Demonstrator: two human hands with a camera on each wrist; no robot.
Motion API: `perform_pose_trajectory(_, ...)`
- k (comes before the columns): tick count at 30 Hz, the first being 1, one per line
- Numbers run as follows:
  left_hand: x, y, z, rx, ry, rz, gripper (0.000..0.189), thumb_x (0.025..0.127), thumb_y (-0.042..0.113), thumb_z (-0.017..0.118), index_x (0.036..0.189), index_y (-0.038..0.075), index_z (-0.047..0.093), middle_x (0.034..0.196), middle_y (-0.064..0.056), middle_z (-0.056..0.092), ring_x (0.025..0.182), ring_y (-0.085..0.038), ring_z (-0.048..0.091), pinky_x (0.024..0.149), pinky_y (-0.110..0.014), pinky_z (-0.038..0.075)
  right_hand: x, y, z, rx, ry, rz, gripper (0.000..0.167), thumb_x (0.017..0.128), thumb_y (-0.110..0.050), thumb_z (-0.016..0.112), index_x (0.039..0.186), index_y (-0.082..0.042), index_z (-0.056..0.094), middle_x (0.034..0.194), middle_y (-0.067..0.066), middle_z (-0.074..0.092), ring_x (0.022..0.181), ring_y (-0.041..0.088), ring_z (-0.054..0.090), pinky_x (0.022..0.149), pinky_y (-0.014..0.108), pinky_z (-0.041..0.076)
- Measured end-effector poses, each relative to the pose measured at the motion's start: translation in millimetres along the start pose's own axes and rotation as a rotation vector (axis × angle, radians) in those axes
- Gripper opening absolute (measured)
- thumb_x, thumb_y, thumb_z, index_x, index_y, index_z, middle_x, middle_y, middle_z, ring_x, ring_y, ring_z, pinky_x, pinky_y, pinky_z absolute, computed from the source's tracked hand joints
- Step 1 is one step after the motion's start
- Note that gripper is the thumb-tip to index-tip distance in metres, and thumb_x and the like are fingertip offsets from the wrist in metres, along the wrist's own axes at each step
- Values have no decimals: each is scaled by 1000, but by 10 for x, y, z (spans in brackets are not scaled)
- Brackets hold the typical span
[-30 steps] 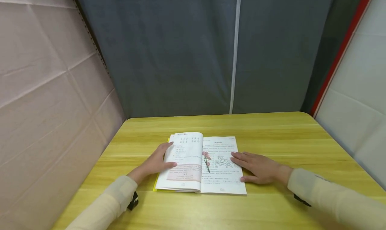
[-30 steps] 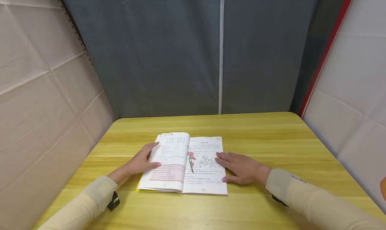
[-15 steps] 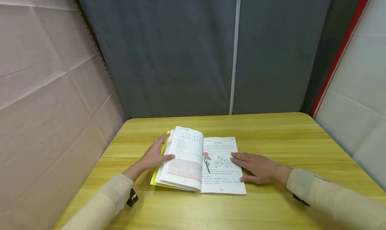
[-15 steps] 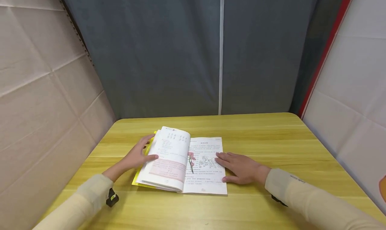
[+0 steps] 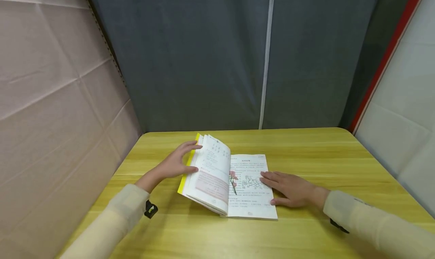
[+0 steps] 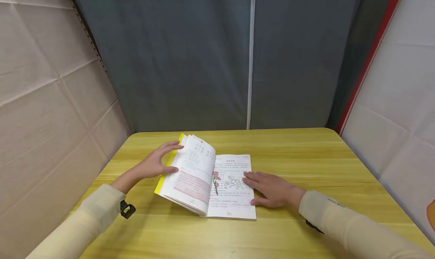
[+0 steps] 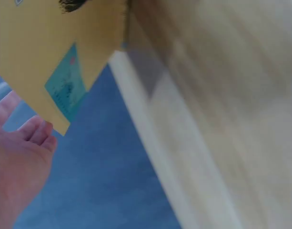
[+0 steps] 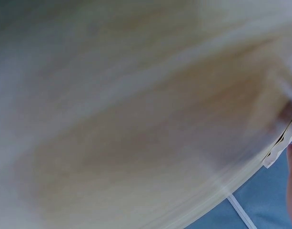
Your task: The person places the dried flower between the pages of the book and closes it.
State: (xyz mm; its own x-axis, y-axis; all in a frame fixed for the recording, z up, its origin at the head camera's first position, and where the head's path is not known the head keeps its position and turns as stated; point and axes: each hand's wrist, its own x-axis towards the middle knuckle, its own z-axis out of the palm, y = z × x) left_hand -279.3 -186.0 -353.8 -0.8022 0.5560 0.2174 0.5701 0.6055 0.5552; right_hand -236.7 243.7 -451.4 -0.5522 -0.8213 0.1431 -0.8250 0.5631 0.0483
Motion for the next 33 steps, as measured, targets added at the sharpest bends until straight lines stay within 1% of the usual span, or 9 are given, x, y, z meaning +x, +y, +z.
perform_pose_trajectory(5,154,252,1,6,-57,23,63,80,14,76,139,14,55,155,-6,29,141,-32,24,104,-56,32,-16,-4,-25,5,2,0,73,97,-58,45,151,-8,36,154,10,34,138,29,36,106,45,35)
perform_pose_trajectory(9,285,440,69,-14,-71,51,58,80,13,72,137,15,57,155,-2,31,141,-29,25,104,-56,32,-26,-8,-33,10,1,7,73,97,-57,45,150,-8,36,154,10,34,138,29,36,106,45,35)
perform_pose_trajectory(15,465,699,259,-57,-59,123,54,81,14,69,134,14,60,152,-5,37,140,-26,28,105,-54,33,-42,-1,-18,-2,2,9,73,97,-58,44,151,-9,36,155,9,33,138,28,36,106,44,35)
perform_pose_trajectory(17,517,787,339,-76,-53,127,54,81,13,69,134,14,60,152,-5,37,140,-25,28,105,-52,33,-44,4,-12,-4,12,2,73,97,-57,45,151,-9,36,154,10,34,137,28,37,106,45,36)
perform_pose_trajectory(21,603,953,494,-104,-53,105,56,81,12,69,136,17,58,154,-4,33,142,-26,26,106,-52,33,-37,4,-4,2,24,-3,72,97,-56,47,151,-9,36,154,10,34,137,29,37,105,46,37)
perform_pose_trajectory(24,664,1046,610,-120,-53,93,58,80,11,70,136,18,58,155,-4,31,143,-26,24,107,-52,31,-33,0,-6,3,17,3,72,97,-57,46,151,-10,36,155,10,33,137,30,37,105,46,37)
perform_pose_trajectory(28,728,1133,767,-142,-37,103,60,78,10,71,136,17,58,155,-5,31,143,-27,24,107,-52,31,-29,-2,-23,8,7,11,72,97,-57,45,151,-10,36,155,10,33,136,31,38,105,47,37)
perform_pose_trajectory(31,759,1164,883,-146,-27,120,59,80,15,74,136,17,58,155,-6,30,142,-29,26,106,-53,32,-15,-5,-43,10,-5,16,73,97,-58,44,150,-9,37,154,10,33,136,32,38,104,47,37)
perform_pose_trajectory(33,769,1174,955,-141,-26,121,59,81,22,76,137,17,57,156,-7,29,142,-29,25,107,-53,31,-3,-2,-49,1,-8,13,74,96,-60,44,149,-7,39,153,11,35,135,32,40,104,47,38)
